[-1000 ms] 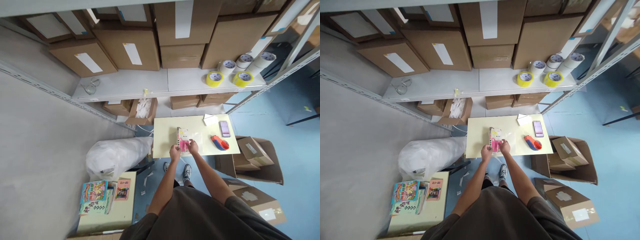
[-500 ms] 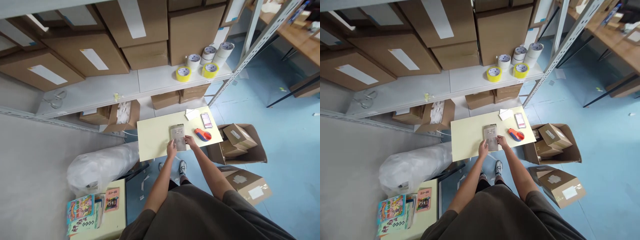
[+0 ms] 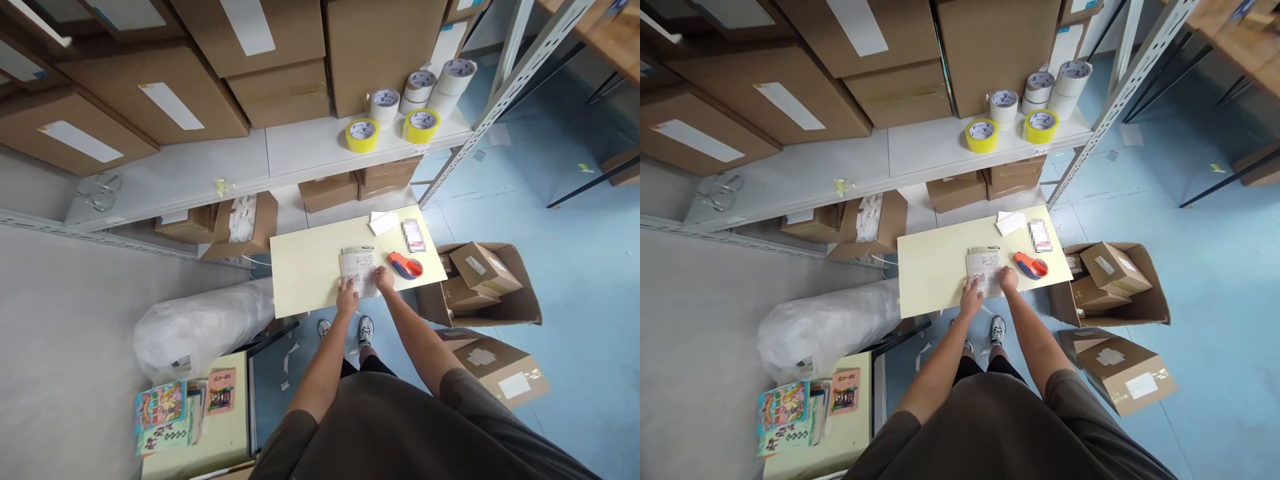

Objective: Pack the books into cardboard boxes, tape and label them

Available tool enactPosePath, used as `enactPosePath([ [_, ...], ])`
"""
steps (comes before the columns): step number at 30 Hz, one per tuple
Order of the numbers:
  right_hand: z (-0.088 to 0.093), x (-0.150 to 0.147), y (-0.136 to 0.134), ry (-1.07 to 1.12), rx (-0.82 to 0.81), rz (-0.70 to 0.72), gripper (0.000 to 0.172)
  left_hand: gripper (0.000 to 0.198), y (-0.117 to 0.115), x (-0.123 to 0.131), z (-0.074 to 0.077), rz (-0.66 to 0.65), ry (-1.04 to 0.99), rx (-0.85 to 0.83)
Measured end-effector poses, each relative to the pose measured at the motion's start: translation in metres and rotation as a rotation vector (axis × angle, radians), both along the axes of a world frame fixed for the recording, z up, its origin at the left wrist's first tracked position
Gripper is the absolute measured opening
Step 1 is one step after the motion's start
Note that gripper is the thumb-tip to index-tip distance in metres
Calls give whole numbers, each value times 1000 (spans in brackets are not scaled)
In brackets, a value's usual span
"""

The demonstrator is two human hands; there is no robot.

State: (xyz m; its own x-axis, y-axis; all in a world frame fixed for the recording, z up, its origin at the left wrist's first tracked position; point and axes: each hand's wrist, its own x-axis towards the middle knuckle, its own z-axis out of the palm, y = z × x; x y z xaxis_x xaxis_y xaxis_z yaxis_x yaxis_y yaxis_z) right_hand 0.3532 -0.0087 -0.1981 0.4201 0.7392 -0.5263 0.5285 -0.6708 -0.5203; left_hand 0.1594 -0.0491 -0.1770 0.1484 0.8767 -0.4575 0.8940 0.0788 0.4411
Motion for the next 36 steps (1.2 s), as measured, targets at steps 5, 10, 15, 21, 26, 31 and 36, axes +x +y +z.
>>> enactPosePath([
  [5,5,-6,-14,-70,-10,87,35,73,-3,-1,-3,-42,16,-44],
  [10,1,-12,-10,-95,-12,105,41,74,1,-12,-6,-24,-14,-19],
  [15,-5,-37,8,-82,21,122,38,75,11,-40,-10,12,-100,25],
  [21,-13,-103,46,-24,92,170,38,83,41,-98,-15,120,-103,47],
  [26,-21,-175,99,26,118,215,39,80,77,-163,-23,144,-60,38],
  [31,-27,-235,147,58,137,224,34,81,117,-216,-30,166,-42,13],
  [36,-26,-279,171,84,149,207,27,87,162,-256,-33,158,-32,22],
])
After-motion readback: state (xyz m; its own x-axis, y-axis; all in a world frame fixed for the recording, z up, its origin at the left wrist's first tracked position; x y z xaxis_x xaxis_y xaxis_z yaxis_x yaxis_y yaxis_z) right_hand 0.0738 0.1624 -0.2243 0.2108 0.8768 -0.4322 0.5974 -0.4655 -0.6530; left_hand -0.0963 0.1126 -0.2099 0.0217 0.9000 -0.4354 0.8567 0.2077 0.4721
